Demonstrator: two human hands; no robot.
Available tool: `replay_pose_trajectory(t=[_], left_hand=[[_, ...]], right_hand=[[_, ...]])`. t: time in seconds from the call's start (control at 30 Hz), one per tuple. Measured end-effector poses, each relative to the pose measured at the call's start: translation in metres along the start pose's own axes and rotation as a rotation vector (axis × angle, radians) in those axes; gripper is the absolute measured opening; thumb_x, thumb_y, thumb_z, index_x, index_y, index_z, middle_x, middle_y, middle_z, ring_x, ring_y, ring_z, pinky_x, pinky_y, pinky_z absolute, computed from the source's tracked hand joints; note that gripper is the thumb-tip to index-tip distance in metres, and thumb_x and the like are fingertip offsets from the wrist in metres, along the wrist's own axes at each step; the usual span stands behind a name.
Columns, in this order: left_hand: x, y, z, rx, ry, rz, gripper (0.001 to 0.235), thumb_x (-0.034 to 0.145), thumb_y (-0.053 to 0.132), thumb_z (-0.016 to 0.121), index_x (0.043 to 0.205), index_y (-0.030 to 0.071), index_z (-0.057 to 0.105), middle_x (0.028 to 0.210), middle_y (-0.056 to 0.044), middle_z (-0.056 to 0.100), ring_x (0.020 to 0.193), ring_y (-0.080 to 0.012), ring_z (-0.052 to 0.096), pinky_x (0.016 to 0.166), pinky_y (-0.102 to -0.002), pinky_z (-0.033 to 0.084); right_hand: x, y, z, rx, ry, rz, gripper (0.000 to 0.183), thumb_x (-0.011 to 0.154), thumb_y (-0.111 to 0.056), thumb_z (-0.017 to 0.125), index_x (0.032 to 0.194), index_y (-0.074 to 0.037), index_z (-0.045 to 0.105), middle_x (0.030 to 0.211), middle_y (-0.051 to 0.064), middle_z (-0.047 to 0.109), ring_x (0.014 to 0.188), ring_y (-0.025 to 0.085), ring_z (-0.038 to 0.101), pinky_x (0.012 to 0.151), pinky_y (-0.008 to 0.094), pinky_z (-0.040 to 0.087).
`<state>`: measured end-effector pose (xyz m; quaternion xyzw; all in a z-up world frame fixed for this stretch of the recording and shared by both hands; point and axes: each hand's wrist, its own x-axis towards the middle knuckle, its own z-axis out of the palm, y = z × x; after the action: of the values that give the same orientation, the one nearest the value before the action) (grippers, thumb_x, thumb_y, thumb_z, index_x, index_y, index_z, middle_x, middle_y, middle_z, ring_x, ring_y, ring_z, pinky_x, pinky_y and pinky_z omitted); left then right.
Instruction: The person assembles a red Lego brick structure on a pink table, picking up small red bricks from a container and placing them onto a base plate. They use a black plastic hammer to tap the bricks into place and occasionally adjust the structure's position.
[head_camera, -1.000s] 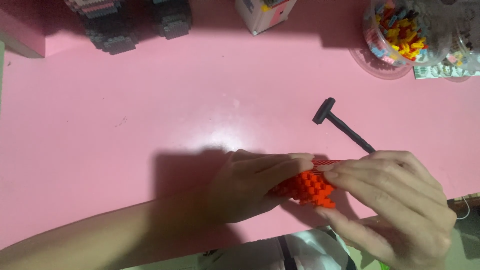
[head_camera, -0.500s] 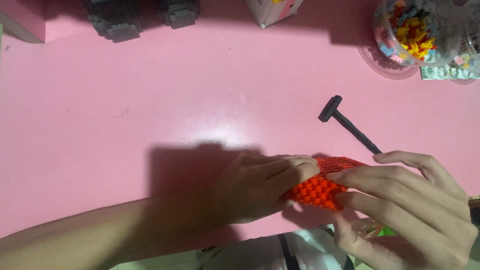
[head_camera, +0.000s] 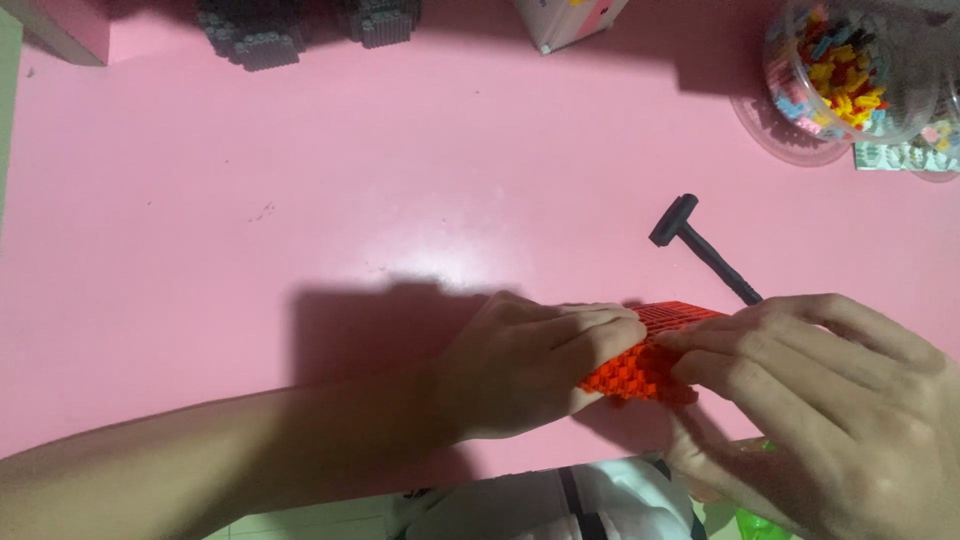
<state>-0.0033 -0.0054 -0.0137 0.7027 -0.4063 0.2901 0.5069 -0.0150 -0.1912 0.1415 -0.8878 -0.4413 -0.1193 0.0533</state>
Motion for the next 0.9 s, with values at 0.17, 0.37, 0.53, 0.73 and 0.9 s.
replay_pose_trajectory(t=[0.17, 0.37, 0.53, 0.73, 0.9], left_hand=[[0.001, 0.000, -0.003, -0.049, -0.020, -0.024, 0.018, 0.104, -0.009, 0.063, 0.121, -0.005, 0.067, 0.120, -0.014, 0.074, 0.112, -0.0253, 0.077, 0.099, -0.041, 0.070], [0.021, -0.008, -0.016, -0.074, -0.153, -0.337, 0.021, 0.108, -0.006, 0.054, 0.096, 0.003, 0.068, 0.067, 0.003, 0.067, 0.043, -0.0035, 0.060, 0.032, -0.017, 0.054], [0.065, 0.006, -0.025, -0.244, 0.068, -1.091, 0.017, 0.089, 0.031, 0.077, 0.083, 0.015, 0.078, 0.057, 0.008, 0.056, 0.056, -0.0043, 0.045, 0.053, -0.022, 0.040], [0.051, -0.011, -0.014, -0.033, -0.068, -0.963, 0.058, 0.091, 0.047, 0.059, 0.138, 0.014, 0.062, 0.073, 0.003, 0.074, 0.059, -0.0178, 0.062, 0.069, -0.031, 0.054], [0.038, -0.009, -0.016, 0.062, -0.186, -0.553, 0.049, 0.100, 0.040, 0.065, 0.127, -0.001, 0.063, 0.059, 0.004, 0.059, 0.051, -0.0125, 0.067, 0.055, -0.029, 0.052]], right_hand=[[0.006, 0.005, -0.007, 0.043, -0.094, -0.029, 0.019, 0.093, -0.025, 0.078, 0.096, -0.007, 0.074, 0.098, 0.004, 0.079, 0.084, 0.019, 0.075, 0.080, 0.040, 0.059], [-0.042, 0.024, 0.017, 0.224, 0.228, 0.286, 0.068, 0.077, -0.026, 0.086, 0.126, 0.014, 0.059, 0.137, 0.038, 0.069, 0.131, 0.050, 0.070, 0.115, 0.055, 0.050], [-0.071, -0.020, 0.070, 0.232, 0.299, 0.455, 0.029, 0.085, -0.010, 0.083, 0.106, 0.006, 0.070, 0.105, 0.018, 0.076, 0.095, 0.027, 0.072, 0.087, 0.035, 0.059], [-0.113, -0.041, 0.108, 0.320, 0.329, 0.619, 0.025, 0.082, -0.023, 0.084, 0.103, -0.011, 0.080, 0.095, 0.004, 0.067, 0.090, 0.018, 0.062, 0.085, 0.031, 0.051], [-0.109, -0.027, 0.100, 0.343, 0.286, 0.517, 0.044, 0.082, -0.031, 0.085, 0.117, -0.005, 0.076, 0.096, 0.003, 0.073, 0.085, 0.016, 0.065, 0.084, 0.032, 0.046]])
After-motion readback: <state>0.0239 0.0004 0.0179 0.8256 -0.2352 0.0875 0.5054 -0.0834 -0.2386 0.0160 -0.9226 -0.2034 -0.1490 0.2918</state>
